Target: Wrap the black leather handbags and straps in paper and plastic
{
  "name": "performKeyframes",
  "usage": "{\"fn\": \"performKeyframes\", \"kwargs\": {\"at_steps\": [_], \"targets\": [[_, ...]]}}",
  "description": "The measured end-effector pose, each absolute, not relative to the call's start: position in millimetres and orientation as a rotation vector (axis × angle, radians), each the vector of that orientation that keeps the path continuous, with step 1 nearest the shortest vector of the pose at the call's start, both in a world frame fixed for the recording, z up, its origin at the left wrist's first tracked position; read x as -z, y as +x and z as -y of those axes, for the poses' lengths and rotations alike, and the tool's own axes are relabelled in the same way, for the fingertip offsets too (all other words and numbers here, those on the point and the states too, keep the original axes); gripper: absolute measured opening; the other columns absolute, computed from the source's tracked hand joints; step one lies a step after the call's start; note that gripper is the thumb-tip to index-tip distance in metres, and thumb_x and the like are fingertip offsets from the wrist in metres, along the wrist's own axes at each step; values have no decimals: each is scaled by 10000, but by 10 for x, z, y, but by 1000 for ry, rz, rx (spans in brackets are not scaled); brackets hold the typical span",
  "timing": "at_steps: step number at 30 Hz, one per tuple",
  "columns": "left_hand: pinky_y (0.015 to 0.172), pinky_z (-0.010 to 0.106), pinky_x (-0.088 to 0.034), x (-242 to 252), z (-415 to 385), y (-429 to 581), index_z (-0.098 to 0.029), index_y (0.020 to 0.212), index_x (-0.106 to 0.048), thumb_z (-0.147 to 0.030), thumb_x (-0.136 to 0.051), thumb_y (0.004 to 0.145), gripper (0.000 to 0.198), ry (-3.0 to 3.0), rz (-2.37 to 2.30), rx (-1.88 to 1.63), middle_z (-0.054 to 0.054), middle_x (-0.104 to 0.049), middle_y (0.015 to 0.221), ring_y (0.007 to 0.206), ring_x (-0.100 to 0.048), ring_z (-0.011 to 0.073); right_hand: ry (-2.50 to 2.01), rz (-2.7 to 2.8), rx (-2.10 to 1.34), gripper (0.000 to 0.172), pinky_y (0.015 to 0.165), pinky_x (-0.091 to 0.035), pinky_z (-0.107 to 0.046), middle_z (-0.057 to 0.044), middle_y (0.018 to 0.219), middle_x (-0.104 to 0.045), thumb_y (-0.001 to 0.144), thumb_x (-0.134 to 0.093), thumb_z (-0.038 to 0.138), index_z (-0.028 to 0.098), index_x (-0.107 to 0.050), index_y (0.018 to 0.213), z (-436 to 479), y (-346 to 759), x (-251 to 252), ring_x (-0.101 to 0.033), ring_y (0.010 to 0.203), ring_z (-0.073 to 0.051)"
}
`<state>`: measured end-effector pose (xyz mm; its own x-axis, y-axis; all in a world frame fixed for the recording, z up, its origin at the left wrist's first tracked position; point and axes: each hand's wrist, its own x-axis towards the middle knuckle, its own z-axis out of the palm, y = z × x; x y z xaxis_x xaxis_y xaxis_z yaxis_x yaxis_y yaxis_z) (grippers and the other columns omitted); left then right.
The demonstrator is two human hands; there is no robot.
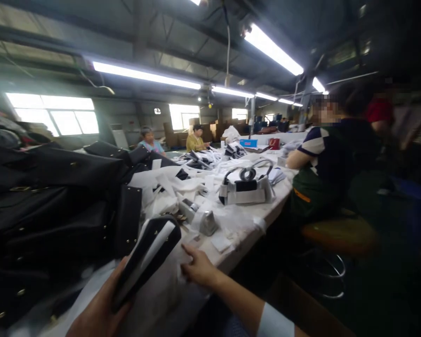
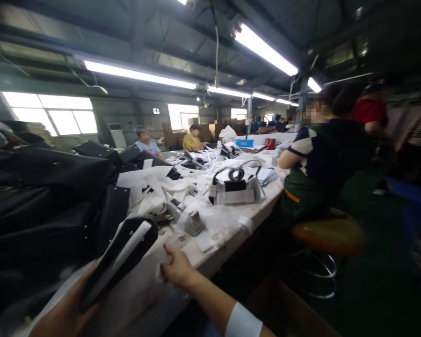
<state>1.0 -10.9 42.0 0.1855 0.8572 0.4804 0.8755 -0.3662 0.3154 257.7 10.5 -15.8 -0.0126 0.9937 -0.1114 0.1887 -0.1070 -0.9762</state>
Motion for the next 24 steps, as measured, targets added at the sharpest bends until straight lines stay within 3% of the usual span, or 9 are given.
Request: {"fn": "performKeyframes", "kwargs": {"at_steps": [2,5,10,15,17,20,24], "targets": [[666,333,-585,-433,69,-1,-404,1478,-279,-310,-446,925,586,-2342,1853,942,4,-640,1320,978,-715,274,-1389,1352,-1277,798,666,-573,-300,-100,1069,-711,769,-597,146,165,-318,1516,-61,2392,166,-709,769,-201],[772,327,-584,-487,4,-22,-371,1461,-337,-303,-514,884,607,-2359,1864,970,-8,-628,1339,1091,-672,274,-1320,1425,-1390,797,673,-568,-273,-83,1029,-726,757,-611,144,167,-341,1507,-10,2166,198,-714,800,-198],[841,296,-568,-472,-49,-80,-358,1472,-318,-282,-545,854,662,-2438,1796,882,-21,-563,1413,1174,-624,249,-1206,1552,-1513,818,808,-569,-288,-60,1202,-691,682,-652,114,230,-435,1462,70,2067,176,-693,1012,-240],[913,278,-547,-322,2,-40,-387,1476,-285,-187,-544,824,729,-2510,1627,816,-39,-518,1455,1224,-590,211,-1182,1927,-1116,552,1063,-436,-338,-24,1359,-610,796,-586,153,321,-606,1321,205,2248,-67,-556,1264,-262],[958,281,-527,-272,39,-36,-402,1477,-275,-91,-500,786,791,-2522,1595,804,-58,-494,1473,1236,-580,195,-1345,1998,-918,420,1034,-461,-344,-52,1253,-682,825,-555,156,301,-705,1190,201,2387,-101,-610,1195,-272],[1018,295,-493,-205,77,-76,-391,1486,-268,-38,-464,746,843,-2554,1499,804,-63,-463,1495,1245,-570,186,-1563,1920,-694,408,929,-521,-358,-108,1129,-725,813,-502,91,237,-740,1111,55,2635,-48,-672,1062,-284],[1041,289,-466,-87,103,-166,-343,1486,-306,-81,-442,823,726,-2603,1234,811,-7,-486,1481,1246,-569,181,-1503,1946,-638,424,1049,-432,-343,-97,1348,-604,808,-555,103,224,-688,1192,-323,2860,31,-563,1228,-267]]}}
